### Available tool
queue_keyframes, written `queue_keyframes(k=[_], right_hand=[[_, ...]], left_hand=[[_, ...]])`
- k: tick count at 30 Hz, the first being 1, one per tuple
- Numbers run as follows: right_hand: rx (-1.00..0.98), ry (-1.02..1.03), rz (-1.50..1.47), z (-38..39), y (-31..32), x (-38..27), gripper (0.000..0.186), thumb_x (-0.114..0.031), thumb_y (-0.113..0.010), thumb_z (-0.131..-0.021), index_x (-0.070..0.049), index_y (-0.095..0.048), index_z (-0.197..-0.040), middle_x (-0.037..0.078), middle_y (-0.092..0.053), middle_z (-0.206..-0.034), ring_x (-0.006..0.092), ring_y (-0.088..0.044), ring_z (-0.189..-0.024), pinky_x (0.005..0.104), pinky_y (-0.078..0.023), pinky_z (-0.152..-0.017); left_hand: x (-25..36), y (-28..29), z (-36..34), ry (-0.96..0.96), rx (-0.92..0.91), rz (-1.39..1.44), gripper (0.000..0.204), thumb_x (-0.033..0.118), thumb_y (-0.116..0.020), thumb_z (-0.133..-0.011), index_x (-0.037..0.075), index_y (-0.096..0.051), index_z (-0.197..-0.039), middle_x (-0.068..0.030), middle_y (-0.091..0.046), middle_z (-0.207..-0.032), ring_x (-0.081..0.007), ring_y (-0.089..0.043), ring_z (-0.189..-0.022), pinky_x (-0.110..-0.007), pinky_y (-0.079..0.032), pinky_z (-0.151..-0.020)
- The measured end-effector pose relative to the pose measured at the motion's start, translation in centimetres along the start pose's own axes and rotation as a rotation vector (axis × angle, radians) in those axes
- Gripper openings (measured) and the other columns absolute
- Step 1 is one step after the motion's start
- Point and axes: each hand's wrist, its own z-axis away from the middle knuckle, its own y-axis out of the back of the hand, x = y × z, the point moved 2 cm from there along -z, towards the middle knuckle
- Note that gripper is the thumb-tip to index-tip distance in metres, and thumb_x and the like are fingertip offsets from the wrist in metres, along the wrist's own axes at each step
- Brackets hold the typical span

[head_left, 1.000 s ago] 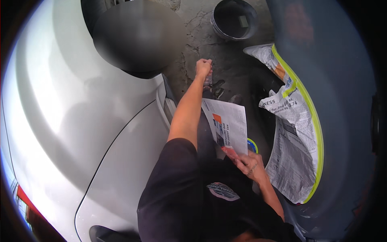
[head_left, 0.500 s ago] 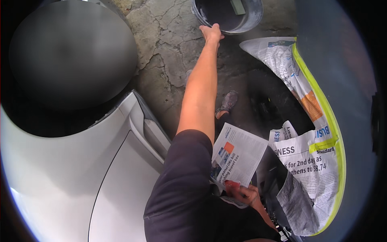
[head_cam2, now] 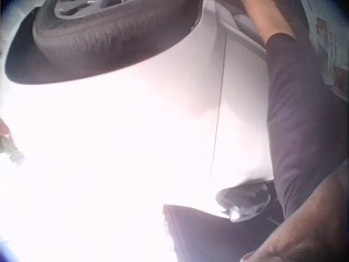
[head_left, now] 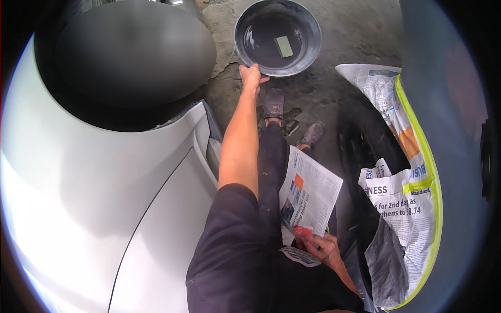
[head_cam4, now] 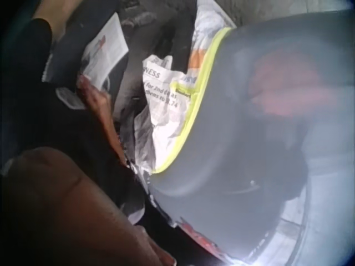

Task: The person applies yellow masking tape to secure newspaper sheets over the rear taillights and side mirrors of a grey car. They carefully smooth the tape and paper to cover the areas, then move to the front of the vehicle to continue the process.

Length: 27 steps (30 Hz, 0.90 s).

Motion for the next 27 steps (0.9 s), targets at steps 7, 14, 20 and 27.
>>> queue_keyframes(k=[7,14,20,27], right_hand=[[-0.047,-0.002,-0.05,-1.8,-0.1,-1.4,0.017,-0.005,-0.079,-0.084,-0.005,-0.08,-0.101,0.016,-0.078,-0.091,0.0309,-0.076,-0.075,0.0398,-0.062,-0.068],[-0.163,0.149,0.113,-2.4,0.4,-1.7,0.017,-0.006,-0.079,-0.086,-0.005,-0.08,-0.103,0.017,-0.077,-0.093,0.0336,-0.076,-0.08,0.0406,-0.062,-0.07],[-0.147,0.055,0.009,-2.4,-0.5,-1.6,0.019,-0.005,-0.079,-0.087,-0.004,-0.079,-0.106,0.017,-0.078,-0.095,0.0335,-0.076,-0.081,0.0396,-0.062,-0.072],[-0.149,-0.048,-0.086,-3.1,-0.9,-2.5,0.019,-0.011,-0.077,-0.09,-0.007,-0.08,-0.108,0.016,-0.077,-0.099,0.0338,-0.076,-0.083,0.0418,-0.062,-0.075]], left_hand=[[-2.1,10.3,4.1,0.032,0.039,-0.103,0.049,0.003,-0.049,-0.098,-0.013,-0.033,-0.142,-0.0329,-0.06,-0.126,-0.0458,-0.075,-0.1,-0.052,-0.07,-0.079],[-5.2,15.7,4.3,0.094,0.048,-0.116,0.052,0.004,-0.053,-0.098,-0.007,-0.03,-0.143,-0.0269,-0.06,-0.121,-0.03,-0.073,-0.075,-0.045,-0.07,-0.061],[-4.8,16.7,5.4,0.125,0.015,-0.161,0.054,0.006,-0.055,-0.098,-0.006,-0.03,-0.144,-0.0211,-0.058,-0.118,-0.0251,-0.069,-0.072,-0.042,-0.07,-0.059],[-7.6,14.0,5.9,0.034,0.223,0.086,0.065,0.003,-0.059,-0.099,0.003,-0.021,-0.152,-0.0255,-0.058,-0.129,-0.0334,-0.075,-0.085,-0.046,-0.069,-0.068]])
